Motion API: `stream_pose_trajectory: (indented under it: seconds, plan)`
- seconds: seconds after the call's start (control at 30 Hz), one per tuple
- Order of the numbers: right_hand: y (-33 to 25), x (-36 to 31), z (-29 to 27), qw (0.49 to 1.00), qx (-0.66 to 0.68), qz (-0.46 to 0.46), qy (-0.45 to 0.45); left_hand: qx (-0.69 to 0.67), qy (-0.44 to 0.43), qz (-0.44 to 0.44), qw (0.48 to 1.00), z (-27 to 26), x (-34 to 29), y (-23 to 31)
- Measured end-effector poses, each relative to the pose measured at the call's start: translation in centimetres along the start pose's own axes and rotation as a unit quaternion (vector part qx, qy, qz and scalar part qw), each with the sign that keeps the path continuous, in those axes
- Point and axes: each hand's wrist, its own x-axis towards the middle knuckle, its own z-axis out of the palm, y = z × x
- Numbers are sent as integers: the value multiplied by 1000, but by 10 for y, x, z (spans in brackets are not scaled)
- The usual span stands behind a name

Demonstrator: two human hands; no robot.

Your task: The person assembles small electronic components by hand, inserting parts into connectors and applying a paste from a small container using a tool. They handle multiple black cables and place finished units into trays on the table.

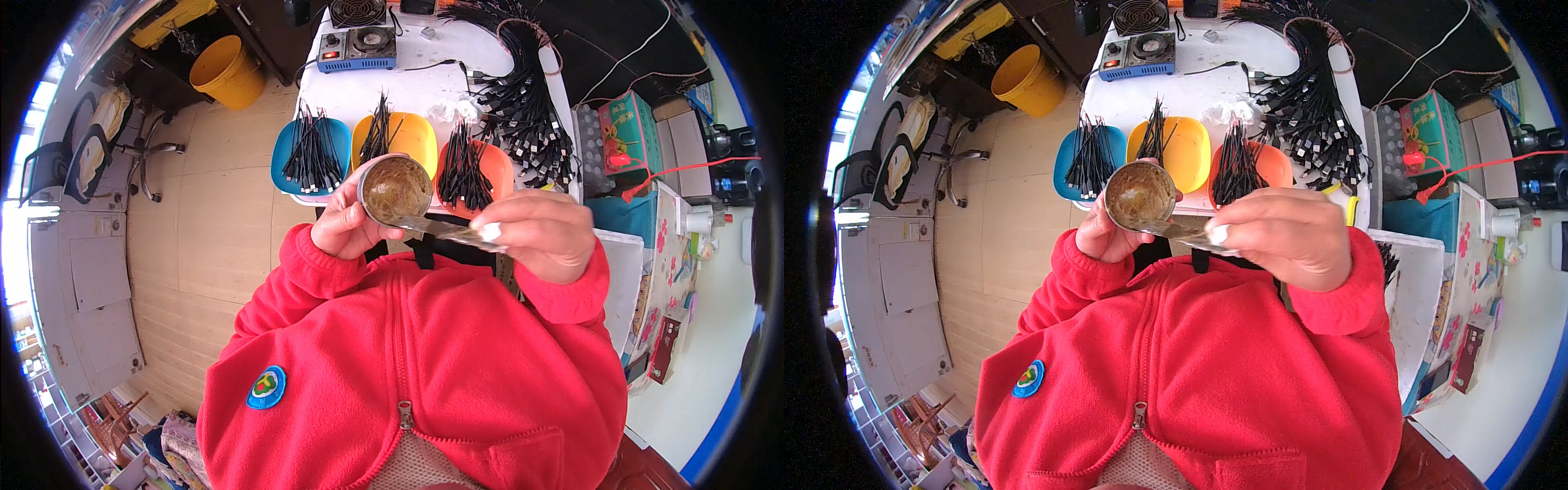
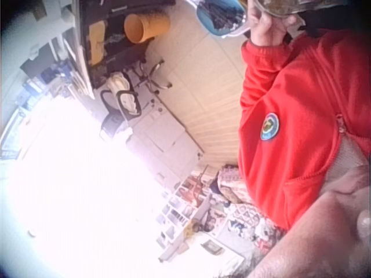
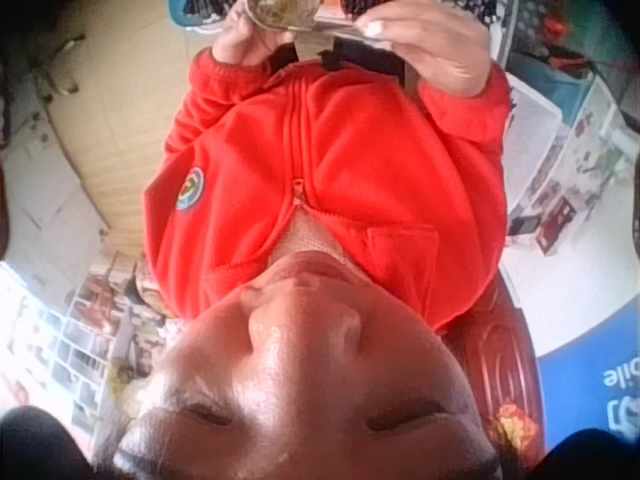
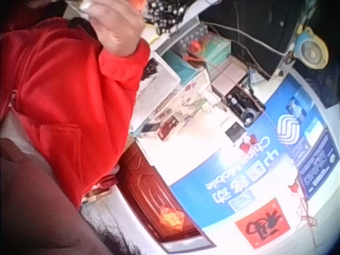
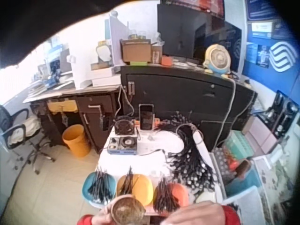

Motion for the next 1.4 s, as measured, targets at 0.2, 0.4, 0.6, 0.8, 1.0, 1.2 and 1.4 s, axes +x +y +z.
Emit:
stream_pose_trajectory:
  seconds: [0.2,0.4,0.6,0.8,1.0,1.2,1.4]
  plan:
    - [0,2,-4,999,-51,10,3,12,-37,-28,999,0,3,1]
    - [-1,7,-1,1000,-19,-13,-14,2,8,1,1000,1,0,-2]
    - [0,9,-4,998,-55,-3,-3,8,-28,-26,999,1,2,0]
    - [4,9,1,1000,-10,2,-15,-10,-16,-23,1000,2,0,0]
    - [4,7,-2,998,-13,59,31,-20,-24,-30,999,0,1,-1]
    - [8,11,9,1000,-11,12,-6,-30,-40,-18,999,0,-1,-2]
    - [3,14,-12,1000,-11,-5,-17,-32,-32,-38,998,0,-2,0]
